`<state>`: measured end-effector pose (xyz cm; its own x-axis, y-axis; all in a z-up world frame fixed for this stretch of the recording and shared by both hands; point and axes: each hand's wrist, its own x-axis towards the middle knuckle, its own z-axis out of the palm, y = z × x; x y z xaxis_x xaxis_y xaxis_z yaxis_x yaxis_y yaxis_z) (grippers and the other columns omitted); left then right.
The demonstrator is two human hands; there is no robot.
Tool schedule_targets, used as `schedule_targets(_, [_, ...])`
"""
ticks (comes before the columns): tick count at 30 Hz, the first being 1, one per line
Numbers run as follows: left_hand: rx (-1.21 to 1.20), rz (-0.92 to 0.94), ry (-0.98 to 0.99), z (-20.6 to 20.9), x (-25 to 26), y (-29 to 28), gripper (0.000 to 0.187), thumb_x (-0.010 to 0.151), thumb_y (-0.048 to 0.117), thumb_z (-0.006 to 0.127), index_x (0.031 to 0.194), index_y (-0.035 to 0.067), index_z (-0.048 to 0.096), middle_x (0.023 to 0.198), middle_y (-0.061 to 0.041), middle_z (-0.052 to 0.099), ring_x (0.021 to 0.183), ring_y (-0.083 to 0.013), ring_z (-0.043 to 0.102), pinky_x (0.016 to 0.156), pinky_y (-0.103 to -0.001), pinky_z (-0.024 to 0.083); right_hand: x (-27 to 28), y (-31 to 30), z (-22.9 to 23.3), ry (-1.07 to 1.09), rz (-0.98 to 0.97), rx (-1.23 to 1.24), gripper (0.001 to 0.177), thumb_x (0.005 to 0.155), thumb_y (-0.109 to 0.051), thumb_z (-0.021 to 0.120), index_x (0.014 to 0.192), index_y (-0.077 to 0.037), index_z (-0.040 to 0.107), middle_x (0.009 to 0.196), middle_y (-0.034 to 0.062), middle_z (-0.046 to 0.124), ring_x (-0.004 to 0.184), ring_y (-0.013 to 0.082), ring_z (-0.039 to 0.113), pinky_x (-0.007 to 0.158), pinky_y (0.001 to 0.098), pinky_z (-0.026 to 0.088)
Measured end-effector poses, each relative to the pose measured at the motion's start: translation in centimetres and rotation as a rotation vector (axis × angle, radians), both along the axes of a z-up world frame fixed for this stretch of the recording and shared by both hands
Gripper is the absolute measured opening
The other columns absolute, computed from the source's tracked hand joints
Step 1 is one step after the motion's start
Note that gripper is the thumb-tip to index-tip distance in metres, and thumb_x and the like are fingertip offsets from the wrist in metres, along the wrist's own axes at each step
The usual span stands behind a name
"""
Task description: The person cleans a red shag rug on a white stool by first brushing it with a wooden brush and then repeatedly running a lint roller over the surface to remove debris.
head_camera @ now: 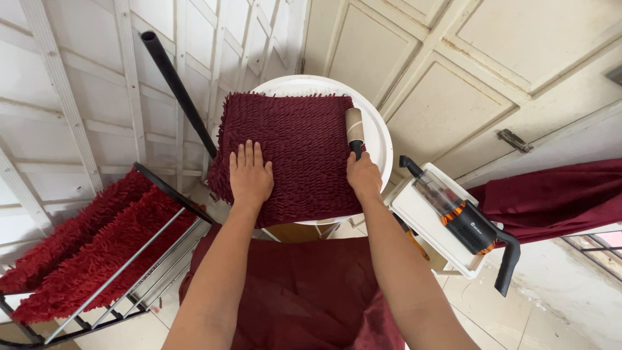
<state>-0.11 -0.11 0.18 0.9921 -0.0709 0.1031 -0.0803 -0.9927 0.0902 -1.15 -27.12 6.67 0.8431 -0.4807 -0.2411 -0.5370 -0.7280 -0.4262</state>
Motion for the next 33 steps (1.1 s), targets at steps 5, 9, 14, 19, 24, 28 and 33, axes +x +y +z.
schedule_targets(5, [-0.012, 0.005, -0.005, -0.4, 0.0, 0.1, 0.065, 0.107, 0.042, 0.029, 0.161, 0.005, 0.026, 0.167, -0.014, 0.027, 0.154, -0.0285, 0.023, 0.126, -0.046, 0.011, 0.3, -0.6, -1.4, -0.023, -0.005, 0.004, 0.055, 0.106, -0.048, 0.040, 0.128, -0.002, 0.059, 0.115, 0.0313, 0.069, 0.110, 0.0470, 0.067, 0.098, 0.0532, 0.052])
schedule_targets(9, [-0.019, -0.001, -0.015, -1.2, 0.6, 0.1, 0.066, 0.106, 0.042, 0.031, 0.160, 0.006, 0.027, 0.167, -0.014, 0.027, 0.154, -0.0292, 0.023, 0.125, -0.047, 0.010, 0.6, -1.1, -2.3, -0.109, -0.019, 0.013, 0.055, 0.105, -0.047, 0.042, 0.125, 0.002, 0.059, 0.112, 0.0334, 0.069, 0.107, 0.0487, 0.067, 0.097, 0.0528, 0.052])
schedule_targets(14, [-0.103, -0.068, 0.017, -1.1, 1.1, 1.6, 0.068, 0.104, 0.044, 0.039, 0.159, 0.005, 0.031, 0.167, -0.017, 0.026, 0.154, -0.0330, 0.022, 0.125, -0.049, 0.011, -0.3, -1.1, 0.3, -0.100, -0.069, 0.181, 0.055, 0.104, -0.047, 0.044, 0.119, 0.003, 0.060, 0.106, 0.0327, 0.071, 0.099, 0.0498, 0.071, 0.090, 0.0541, 0.055])
schedule_targets(19, [-0.038, -0.136, 0.024, 0.5, -1.7, 3.4, 0.065, 0.102, 0.040, 0.047, 0.154, 0.001, 0.042, 0.168, -0.019, 0.026, 0.156, -0.0356, 0.019, 0.125, -0.051, 0.014, -1.2, -3.2, -0.8, -0.333, 0.065, 0.043, 0.053, 0.104, -0.047, 0.051, 0.111, 0.003, 0.065, 0.102, 0.0335, 0.070, 0.099, 0.0511, 0.067, 0.088, 0.0542, 0.053])
schedule_targets(24, [-0.045, -0.143, 0.077, 0.1, -2.4, 3.1, 0.064, 0.103, 0.041, 0.044, 0.153, 0.000, 0.041, 0.165, -0.019, 0.027, 0.155, -0.0381, 0.015, 0.124, -0.055, 0.013, -1.0, -3.6, -2.6, -0.343, 0.157, 0.011, 0.055, 0.103, -0.048, 0.054, 0.117, 0.003, 0.070, 0.103, 0.0357, 0.068, 0.103, 0.0510, 0.066, 0.094, 0.0515, 0.052])
schedule_targets(28, [-0.028, -0.156, 0.034, -1.2, -1.5, 2.7, 0.064, 0.104, 0.039, 0.044, 0.153, -0.001, 0.040, 0.164, -0.020, 0.029, 0.155, -0.0403, 0.015, 0.124, -0.055, 0.013, -0.5, -2.9, -1.9, -0.236, 0.080, 0.104, 0.056, 0.099, -0.049, 0.054, 0.121, 0.000, 0.068, 0.109, 0.0321, 0.068, 0.105, 0.0474, 0.067, 0.093, 0.0497, 0.052])
schedule_targets(33, [-0.013, -0.143, 0.018, -2.1, -0.6, 2.6, 0.063, 0.105, 0.038, 0.043, 0.154, 0.000, 0.040, 0.164, -0.019, 0.031, 0.156, -0.0394, 0.017, 0.125, -0.054, 0.013, 1.3, -3.4, -2.2, -0.265, 0.087, 0.171, 0.056, 0.100, -0.048, 0.052, 0.118, 0.003, 0.069, 0.111, 0.0289, 0.071, 0.109, 0.0441, 0.066, 0.097, 0.0480, 0.050])
